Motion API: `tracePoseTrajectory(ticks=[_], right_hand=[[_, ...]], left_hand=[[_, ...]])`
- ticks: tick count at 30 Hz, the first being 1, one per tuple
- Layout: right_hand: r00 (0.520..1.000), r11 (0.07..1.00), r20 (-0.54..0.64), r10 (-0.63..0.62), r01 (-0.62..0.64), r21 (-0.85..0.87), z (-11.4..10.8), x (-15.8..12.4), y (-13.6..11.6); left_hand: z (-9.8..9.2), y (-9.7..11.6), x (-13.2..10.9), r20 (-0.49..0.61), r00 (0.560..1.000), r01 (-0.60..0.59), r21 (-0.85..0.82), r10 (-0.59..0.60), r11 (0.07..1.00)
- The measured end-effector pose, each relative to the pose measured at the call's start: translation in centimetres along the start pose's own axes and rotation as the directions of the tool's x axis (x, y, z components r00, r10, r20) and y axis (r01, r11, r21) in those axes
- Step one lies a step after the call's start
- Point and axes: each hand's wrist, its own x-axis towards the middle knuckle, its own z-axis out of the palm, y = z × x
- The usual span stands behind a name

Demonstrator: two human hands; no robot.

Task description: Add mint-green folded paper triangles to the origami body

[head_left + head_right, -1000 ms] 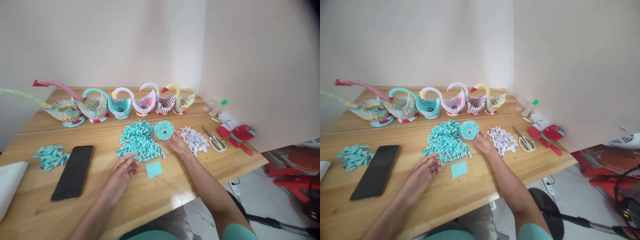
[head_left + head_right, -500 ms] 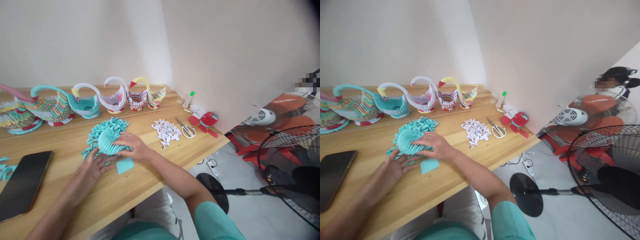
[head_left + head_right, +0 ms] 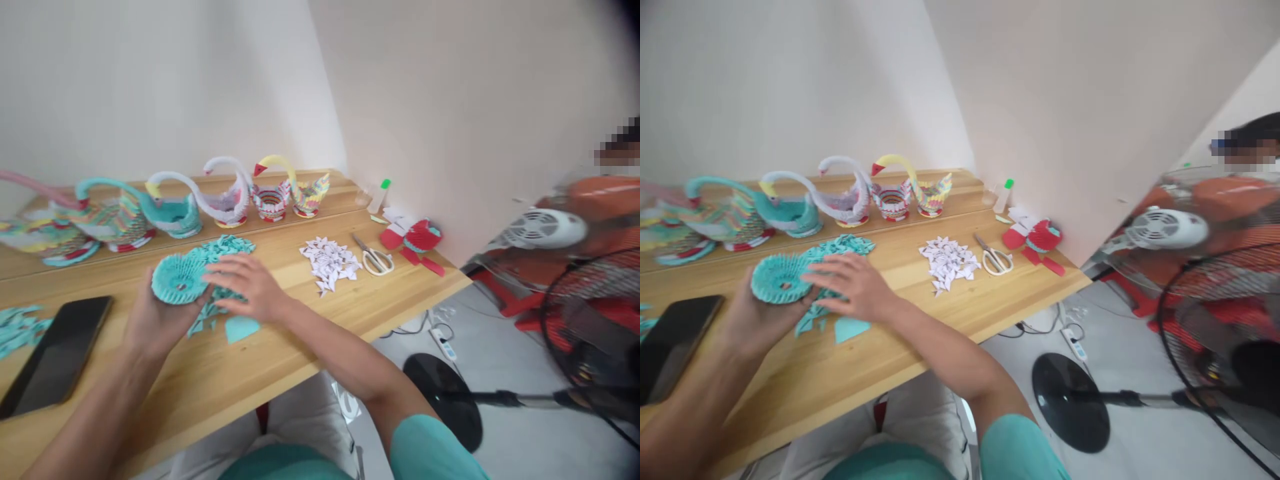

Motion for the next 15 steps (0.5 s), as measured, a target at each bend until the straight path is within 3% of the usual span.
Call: tracePoseTrajectory(ticks=[2,4,7,9,12,15], right_hand=[[0.968,0.986,-0.21,0.14,-0.118,0.114,-0.7,-0.3,0.8],[0.878,0.936,-0.345,0.331,-0.258,0.241,-1.0,-0.6,2.0],[0.727,0.781,-0.333,0.6,-0.443,0.441,-0.9,-1.0,3.9],[0.669,0.69,-0.278,0.69,-0.491,0.532,-0.6,-1.2,4.7],[0.64,0.632,-0.216,0.737,-0.539,0.556,-0.2,-1.4,5.1],[0.656,0.635,-0.174,0.734,-0.574,0.517,-0.1,-1.5,5.0]], left_hand=[[-0.3,1.0,0.7,-0.054,0.998,-0.021,-0.065,0.017,0.998],[-1.1,1.6,1.2,-0.024,1.0,-0.011,-0.089,0.009,0.996],[-2.8,1.8,1.7,-0.051,0.999,0.004,-0.181,-0.014,0.983],[-3.7,1.5,1.8,-0.071,0.997,-0.006,-0.246,-0.011,0.969],[-4.2,1.0,1.8,-0.069,0.998,-0.006,-0.263,-0.012,0.965],[-3.9,0.9,1.7,-0.067,0.997,0.032,-0.236,-0.049,0.971]])
